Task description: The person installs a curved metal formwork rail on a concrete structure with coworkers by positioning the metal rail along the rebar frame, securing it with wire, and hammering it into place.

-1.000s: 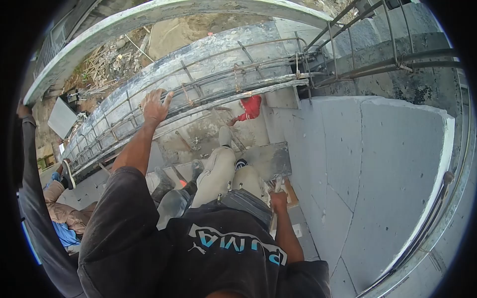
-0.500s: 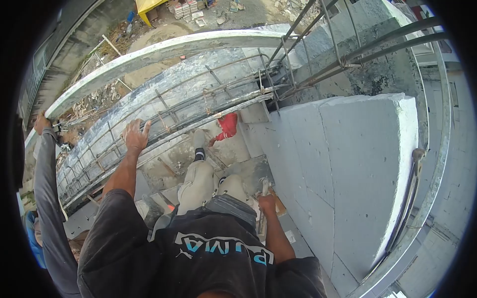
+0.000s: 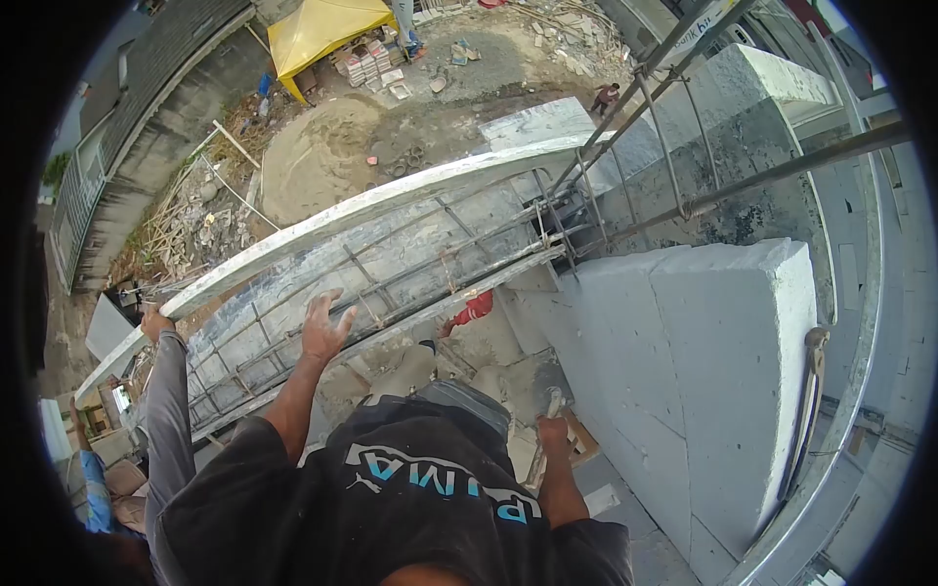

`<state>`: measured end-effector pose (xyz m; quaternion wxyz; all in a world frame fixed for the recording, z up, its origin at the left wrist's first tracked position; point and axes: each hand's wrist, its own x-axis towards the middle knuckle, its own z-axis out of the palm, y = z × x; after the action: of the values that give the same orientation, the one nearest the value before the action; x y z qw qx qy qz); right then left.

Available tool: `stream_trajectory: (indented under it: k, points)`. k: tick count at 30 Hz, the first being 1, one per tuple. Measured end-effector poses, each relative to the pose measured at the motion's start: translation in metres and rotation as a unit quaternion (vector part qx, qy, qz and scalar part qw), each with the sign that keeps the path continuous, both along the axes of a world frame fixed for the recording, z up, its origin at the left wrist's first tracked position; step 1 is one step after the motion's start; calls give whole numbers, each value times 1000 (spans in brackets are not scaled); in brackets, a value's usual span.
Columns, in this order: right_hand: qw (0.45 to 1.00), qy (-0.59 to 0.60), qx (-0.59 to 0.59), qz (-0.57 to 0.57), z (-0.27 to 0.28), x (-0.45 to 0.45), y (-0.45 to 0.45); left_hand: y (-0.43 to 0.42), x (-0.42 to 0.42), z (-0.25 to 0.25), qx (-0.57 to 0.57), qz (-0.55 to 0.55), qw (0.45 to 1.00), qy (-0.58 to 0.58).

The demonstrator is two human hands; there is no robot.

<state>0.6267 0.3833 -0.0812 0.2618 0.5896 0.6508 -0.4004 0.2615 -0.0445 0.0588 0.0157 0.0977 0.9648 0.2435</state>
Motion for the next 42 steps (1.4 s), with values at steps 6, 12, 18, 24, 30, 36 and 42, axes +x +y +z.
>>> stream_trajectory:
  k: [6,12,18,24,30,36,42]
  points:
    - [991,4,-34,-127,39,-27,-31,55,-129,75,-70,-31,991,106]
    - [996,-1,13,-83,52,-68,-53,19,-210,25,-193,-189,921,-280]
    - [984,62,-25,-167,54,-69,-83,-20,-196,-31,-145,-169,946,-235]
    - [995,-8,-12,-101,74,-63,-107,-27,-222,-39,-126,-179,940,-260]
    - [997,-36,-19,-71,109,-77,-100,-15,-208,-32,-159,-172,937,-258]
    - [994,59,8,-91,119,-104,-92,-16,-203,-22,-146,-157,949,-230]
    - [1000,7,15,-19,125,-135,-90,-10,-204,-25,-139,-131,953,-234]
